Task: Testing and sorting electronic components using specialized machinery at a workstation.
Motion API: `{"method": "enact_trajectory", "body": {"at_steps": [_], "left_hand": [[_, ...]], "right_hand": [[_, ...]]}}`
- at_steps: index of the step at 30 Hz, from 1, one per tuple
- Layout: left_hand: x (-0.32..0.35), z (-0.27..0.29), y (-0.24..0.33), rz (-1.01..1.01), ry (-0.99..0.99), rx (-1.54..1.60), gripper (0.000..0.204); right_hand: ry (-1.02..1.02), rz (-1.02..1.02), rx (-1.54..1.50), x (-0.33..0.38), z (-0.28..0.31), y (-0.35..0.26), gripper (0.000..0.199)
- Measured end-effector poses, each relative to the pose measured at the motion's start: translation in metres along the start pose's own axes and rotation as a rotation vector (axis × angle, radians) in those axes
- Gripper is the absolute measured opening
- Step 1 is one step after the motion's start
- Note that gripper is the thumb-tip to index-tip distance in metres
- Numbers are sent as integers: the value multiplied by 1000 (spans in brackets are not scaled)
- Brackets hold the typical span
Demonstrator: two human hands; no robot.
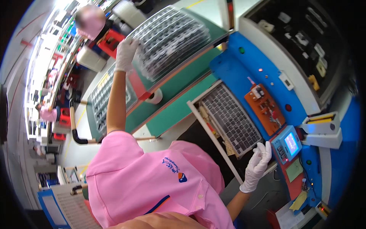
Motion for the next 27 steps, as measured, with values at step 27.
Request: {"method": "enact_trajectory", "body": {"at_steps": [27], "left_hand": [[212,108,-140,376,-568,-391,36]], "right_hand": [[-122,508,486,-134,-16,-35,35]]}}
Point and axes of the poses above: each hand's wrist, its own x-axis away from the middle knuckle, its own z-axis out of the back of the hand, y = z × x, the point moved 6 cm from there along -x, towards the middle knuckle, and after that the axes turned 13 degrees about -x, right-handed, at the moved point
